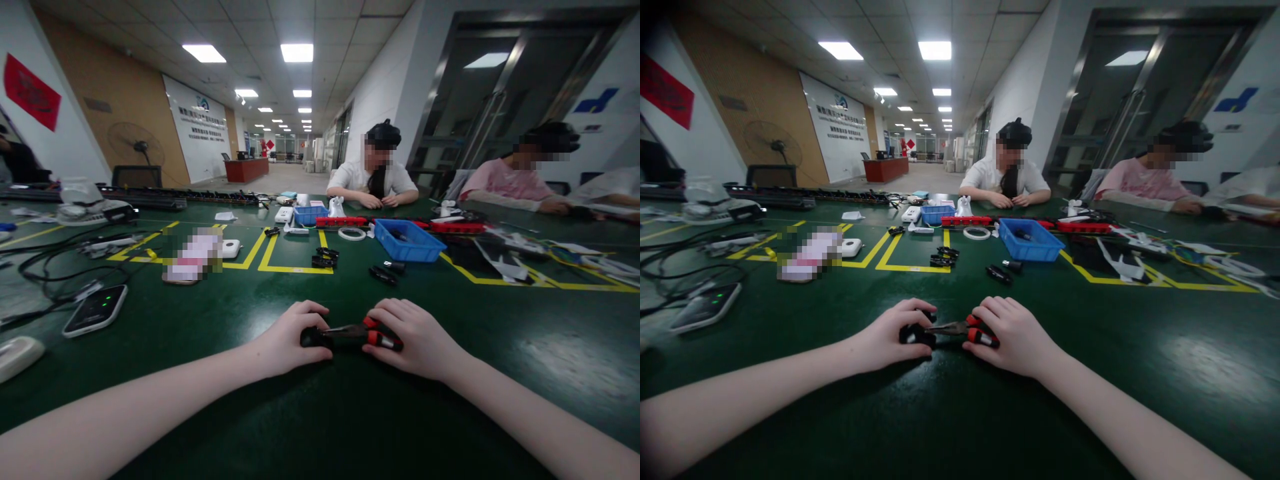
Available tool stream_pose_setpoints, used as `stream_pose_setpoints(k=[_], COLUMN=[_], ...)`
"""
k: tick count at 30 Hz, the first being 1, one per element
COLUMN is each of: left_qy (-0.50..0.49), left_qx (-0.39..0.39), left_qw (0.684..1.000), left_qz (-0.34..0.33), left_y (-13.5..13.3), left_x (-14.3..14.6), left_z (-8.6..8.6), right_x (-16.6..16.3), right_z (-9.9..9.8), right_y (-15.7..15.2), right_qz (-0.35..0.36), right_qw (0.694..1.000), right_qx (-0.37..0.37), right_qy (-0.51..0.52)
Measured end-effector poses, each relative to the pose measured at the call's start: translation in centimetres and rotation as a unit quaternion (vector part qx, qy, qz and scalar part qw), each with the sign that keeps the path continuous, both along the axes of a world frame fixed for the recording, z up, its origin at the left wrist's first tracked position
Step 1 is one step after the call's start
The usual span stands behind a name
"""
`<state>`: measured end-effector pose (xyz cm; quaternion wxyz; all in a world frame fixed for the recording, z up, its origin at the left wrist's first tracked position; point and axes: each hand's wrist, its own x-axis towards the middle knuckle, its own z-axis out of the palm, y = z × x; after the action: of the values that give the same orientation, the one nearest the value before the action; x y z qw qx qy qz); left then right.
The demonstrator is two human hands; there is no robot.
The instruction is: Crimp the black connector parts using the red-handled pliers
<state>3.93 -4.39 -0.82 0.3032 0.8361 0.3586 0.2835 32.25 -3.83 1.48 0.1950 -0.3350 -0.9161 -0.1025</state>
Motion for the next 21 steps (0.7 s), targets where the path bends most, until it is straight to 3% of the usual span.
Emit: stream_pose_setpoints(k=[10,21], left_qy=[0.033,0.164], left_qx=[0.035,0.141], left_qw=[0.999,0.975], left_qz=[-0.004,0.048], left_y=[-0.5,-1.6], left_x=[0.1,0.6], left_z=[0.7,1.5], right_x=[-0.1,-0.1], right_z=[0.0,0.0], right_y=[-0.2,-0.3], right_qz=[0.017,0.017], right_qw=[0.999,0.998], right_qx=[0.032,0.054], right_qy=[0.002,-0.009])
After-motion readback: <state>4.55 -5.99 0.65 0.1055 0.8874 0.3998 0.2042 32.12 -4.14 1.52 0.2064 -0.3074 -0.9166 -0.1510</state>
